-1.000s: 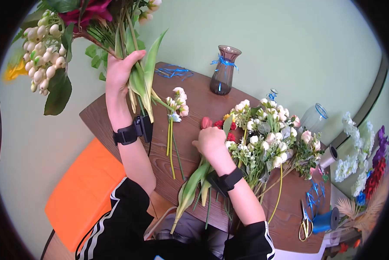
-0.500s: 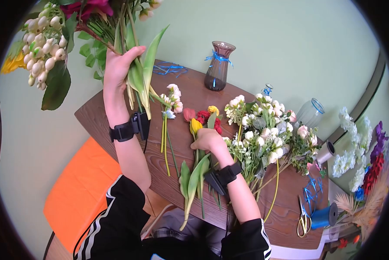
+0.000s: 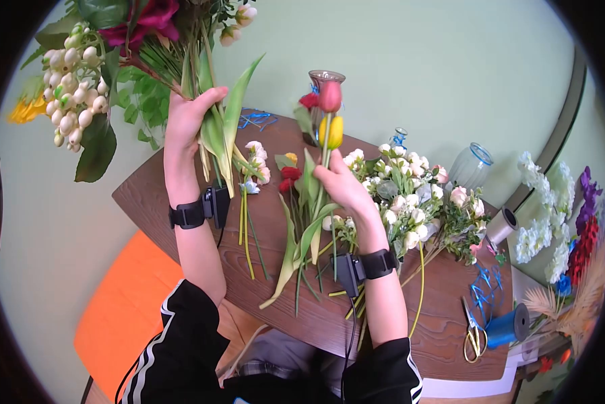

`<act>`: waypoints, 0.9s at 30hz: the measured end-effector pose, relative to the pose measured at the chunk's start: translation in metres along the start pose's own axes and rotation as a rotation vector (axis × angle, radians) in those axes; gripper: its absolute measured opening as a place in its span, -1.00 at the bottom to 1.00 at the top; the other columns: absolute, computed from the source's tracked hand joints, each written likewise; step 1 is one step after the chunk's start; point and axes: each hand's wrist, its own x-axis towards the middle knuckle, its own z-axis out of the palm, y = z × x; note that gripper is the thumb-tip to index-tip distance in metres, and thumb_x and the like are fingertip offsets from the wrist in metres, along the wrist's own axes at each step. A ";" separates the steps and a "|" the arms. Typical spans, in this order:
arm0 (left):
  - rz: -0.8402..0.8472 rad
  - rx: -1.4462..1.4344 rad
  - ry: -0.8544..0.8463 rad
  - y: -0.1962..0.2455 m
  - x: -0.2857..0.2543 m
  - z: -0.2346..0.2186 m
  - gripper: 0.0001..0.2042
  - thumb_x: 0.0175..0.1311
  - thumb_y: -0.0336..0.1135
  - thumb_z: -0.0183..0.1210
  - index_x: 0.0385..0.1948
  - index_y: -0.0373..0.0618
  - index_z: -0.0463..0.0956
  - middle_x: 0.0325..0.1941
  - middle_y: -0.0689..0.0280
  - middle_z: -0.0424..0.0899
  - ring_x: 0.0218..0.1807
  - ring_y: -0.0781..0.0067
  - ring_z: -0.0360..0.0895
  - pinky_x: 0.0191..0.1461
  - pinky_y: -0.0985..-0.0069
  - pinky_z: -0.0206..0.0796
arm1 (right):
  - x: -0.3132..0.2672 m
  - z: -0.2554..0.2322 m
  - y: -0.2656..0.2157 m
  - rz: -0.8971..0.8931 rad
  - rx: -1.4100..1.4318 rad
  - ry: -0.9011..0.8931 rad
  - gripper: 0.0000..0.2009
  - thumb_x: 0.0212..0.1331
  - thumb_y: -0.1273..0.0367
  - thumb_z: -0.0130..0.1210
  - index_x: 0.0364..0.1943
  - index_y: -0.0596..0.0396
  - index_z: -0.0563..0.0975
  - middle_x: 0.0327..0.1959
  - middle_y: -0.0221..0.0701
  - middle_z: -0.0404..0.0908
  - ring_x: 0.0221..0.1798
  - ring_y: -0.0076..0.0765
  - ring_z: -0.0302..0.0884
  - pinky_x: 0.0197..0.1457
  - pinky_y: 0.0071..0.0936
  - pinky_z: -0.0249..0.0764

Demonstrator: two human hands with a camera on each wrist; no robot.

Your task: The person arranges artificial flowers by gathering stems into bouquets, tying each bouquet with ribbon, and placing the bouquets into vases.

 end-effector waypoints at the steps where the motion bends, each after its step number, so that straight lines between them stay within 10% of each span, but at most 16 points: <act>1: -0.017 -0.005 -0.008 0.001 -0.001 0.004 -0.59 -0.22 -0.54 0.17 -0.25 -0.24 0.21 -0.44 0.34 0.38 -0.47 0.60 0.38 -0.43 0.64 0.27 | -0.001 -0.006 -0.002 -0.042 0.033 0.007 -0.81 0.01 0.44 -0.16 -0.25 0.06 0.22 -0.41 -0.45 0.25 -0.40 -0.52 0.37 -0.41 -0.58 0.41; 5: -0.069 -0.022 -0.086 0.003 -0.006 0.021 -0.70 -0.20 -0.55 0.15 -0.36 -0.24 0.31 -0.49 0.36 0.42 -0.50 0.62 0.39 -0.45 0.64 0.28 | -0.016 -0.011 -0.033 -0.033 0.503 0.029 -0.78 0.02 0.53 -0.24 -0.21 0.05 0.13 -0.40 -0.43 0.21 -0.44 -0.50 0.35 -0.32 -0.45 0.50; 10: -0.052 -0.067 -0.166 -0.001 -0.014 0.049 -0.82 -0.15 -0.50 0.15 -0.46 -0.23 0.38 -0.60 0.38 0.43 -0.60 0.63 0.39 -0.55 0.68 0.26 | -0.018 -0.030 -0.041 -0.262 0.498 0.098 -0.80 0.04 0.47 -0.28 -0.22 0.01 0.11 -0.36 -0.35 0.22 -0.56 -0.46 0.27 -0.61 -0.61 0.22; 20: -0.051 -0.024 -0.458 -0.015 -0.039 0.111 -0.67 -0.15 -0.52 0.18 -0.27 -0.22 0.32 -0.53 0.41 0.43 -0.47 0.61 0.43 -0.42 0.67 0.31 | -0.044 -0.051 -0.076 -0.561 0.198 0.375 -0.82 0.19 0.35 -0.26 -0.18 0.08 0.12 -0.35 -0.39 0.27 -0.48 -0.62 0.23 -0.54 -0.70 0.24; 27: -0.100 0.063 -0.360 -0.013 -0.037 0.100 -0.70 -0.13 -0.51 0.16 -0.29 -0.22 0.34 -0.52 0.40 0.45 -0.46 0.60 0.43 -0.41 0.67 0.31 | -0.015 -0.043 -0.032 -0.510 0.079 0.331 -0.66 0.16 0.30 -0.16 -0.07 0.15 0.09 -0.34 -0.40 0.30 -0.41 -0.58 0.27 -0.36 -0.63 0.27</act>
